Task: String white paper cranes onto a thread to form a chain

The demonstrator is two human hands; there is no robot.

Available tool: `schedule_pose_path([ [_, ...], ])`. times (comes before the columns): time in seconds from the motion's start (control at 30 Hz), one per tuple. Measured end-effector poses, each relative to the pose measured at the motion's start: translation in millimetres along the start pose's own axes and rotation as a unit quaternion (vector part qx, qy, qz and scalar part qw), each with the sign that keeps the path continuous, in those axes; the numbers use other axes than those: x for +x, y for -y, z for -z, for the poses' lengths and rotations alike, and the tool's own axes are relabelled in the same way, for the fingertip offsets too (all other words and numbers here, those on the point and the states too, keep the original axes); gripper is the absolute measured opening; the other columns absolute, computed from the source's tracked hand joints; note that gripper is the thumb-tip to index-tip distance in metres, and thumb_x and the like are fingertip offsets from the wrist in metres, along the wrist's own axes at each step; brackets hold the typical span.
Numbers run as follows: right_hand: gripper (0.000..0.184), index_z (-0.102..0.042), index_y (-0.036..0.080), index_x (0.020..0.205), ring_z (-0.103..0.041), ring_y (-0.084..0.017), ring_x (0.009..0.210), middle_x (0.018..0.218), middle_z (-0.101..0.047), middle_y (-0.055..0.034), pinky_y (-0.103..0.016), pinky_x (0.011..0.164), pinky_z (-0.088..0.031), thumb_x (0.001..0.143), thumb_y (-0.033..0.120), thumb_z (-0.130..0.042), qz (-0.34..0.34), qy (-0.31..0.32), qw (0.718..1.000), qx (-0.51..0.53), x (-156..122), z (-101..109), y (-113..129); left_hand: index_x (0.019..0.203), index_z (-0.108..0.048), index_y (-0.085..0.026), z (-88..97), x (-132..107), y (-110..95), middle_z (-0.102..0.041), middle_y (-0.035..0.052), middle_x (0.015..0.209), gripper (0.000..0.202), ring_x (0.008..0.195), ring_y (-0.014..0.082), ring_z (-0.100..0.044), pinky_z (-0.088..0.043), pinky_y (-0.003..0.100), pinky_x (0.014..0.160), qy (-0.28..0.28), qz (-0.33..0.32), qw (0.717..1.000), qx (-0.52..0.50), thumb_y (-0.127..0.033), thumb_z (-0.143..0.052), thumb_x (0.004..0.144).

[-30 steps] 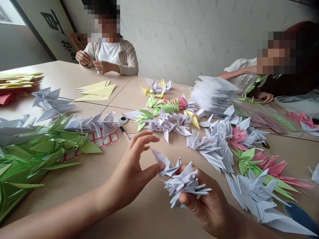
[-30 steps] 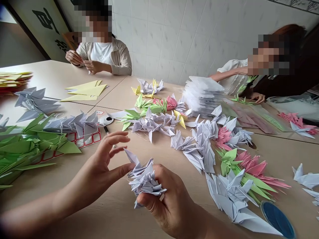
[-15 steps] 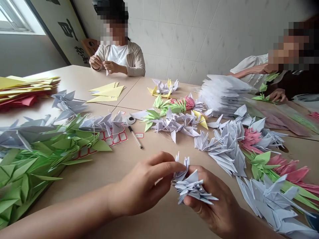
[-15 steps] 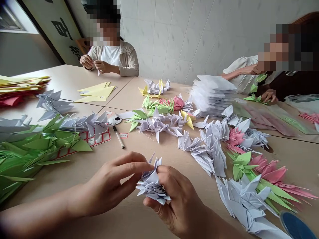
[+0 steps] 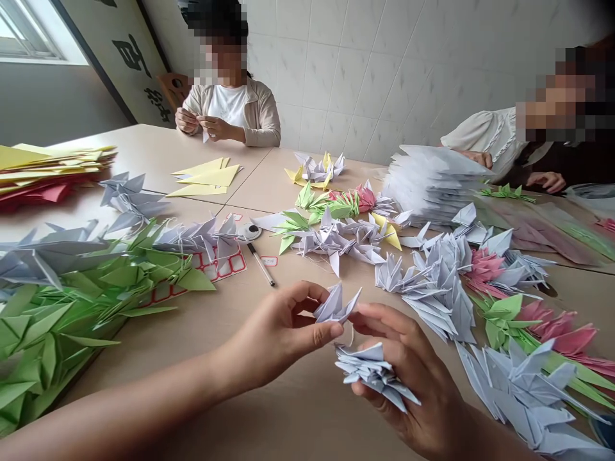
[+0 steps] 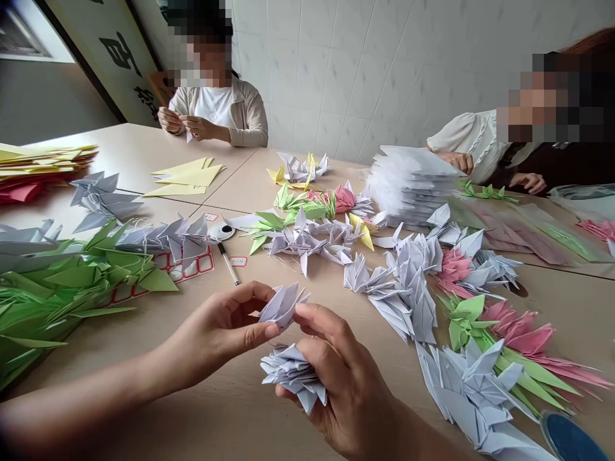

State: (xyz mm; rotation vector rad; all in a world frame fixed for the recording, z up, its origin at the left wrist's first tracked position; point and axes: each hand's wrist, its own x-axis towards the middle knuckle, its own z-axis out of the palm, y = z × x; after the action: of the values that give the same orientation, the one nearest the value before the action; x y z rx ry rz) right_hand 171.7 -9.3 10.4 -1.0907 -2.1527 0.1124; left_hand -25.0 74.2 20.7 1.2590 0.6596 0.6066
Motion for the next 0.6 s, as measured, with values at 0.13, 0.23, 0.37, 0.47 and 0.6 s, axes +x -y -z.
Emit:
schedule_pose_path([
  [0.13,0.019,-0.055,0.017,0.106,-0.058,-0.020,0.118,0.131,-0.047,-0.0143,-0.027,0.102,-0.050,0.097,0.034,-0.051,-0.021,0.009,1.000,0.022,-1,-2,-1,0.090,-0.058,-0.013,0.6,2,2,-0.061,0.0008,0.084,0.022,0.077,0.0113,-0.054,-0.044,0.024,0.070,-0.026,-0.031,0.999,-0.016,-0.031,-0.071,0.084],
  [0.23,0.017,-0.056,0.021,0.101,-0.061,-0.019,0.107,0.125,-0.047,-0.0114,-0.028,0.093,-0.055,0.096,0.037,-0.053,-0.063,-0.015,0.997,0.051,1,-4,1,0.087,-0.058,-0.014,0.7,2,3,-0.062,0.0016,0.083,0.024,0.076,0.0128,-0.055,-0.043,0.025,0.068,-0.040,-0.039,0.998,-0.006,-0.033,-0.072,0.082],
  [0.37,0.021,-0.061,0.024,0.092,-0.054,-0.022,0.115,0.125,-0.045,-0.0089,-0.028,0.086,-0.057,0.093,0.045,-0.056,-0.130,-0.055,0.986,0.088,2,-9,3,0.079,-0.055,-0.015,-0.9,1,6,-0.063,0.0022,0.080,0.030,0.073,0.0137,-0.056,-0.043,0.027,0.066,-0.038,-0.028,0.999,-0.006,-0.038,-0.073,0.080],
  [0.47,0.025,-0.065,0.026,0.094,-0.050,-0.023,0.121,0.132,-0.041,-0.0077,-0.029,0.093,-0.054,0.092,0.049,-0.055,-0.153,-0.069,0.979,0.116,1,-12,5,0.079,-0.053,-0.015,-3.3,0,6,-0.063,0.0017,0.078,0.031,0.074,0.0134,-0.056,-0.044,0.027,0.068,-0.034,-0.032,0.998,-0.033,-0.037,-0.074,0.079],
  [0.6,0.024,-0.065,0.028,0.103,-0.051,-0.021,0.125,0.136,-0.040,-0.0067,-0.024,0.094,-0.053,0.092,0.047,-0.056,-0.152,-0.036,0.978,0.140,3,-11,6,0.082,-0.055,-0.014,-5.9,-3,2,-0.064,0.0035,0.081,0.025,0.075,0.0147,-0.059,-0.046,0.028,0.069,-0.007,-0.023,0.999,-0.037,-0.032,-0.072,0.081],
])
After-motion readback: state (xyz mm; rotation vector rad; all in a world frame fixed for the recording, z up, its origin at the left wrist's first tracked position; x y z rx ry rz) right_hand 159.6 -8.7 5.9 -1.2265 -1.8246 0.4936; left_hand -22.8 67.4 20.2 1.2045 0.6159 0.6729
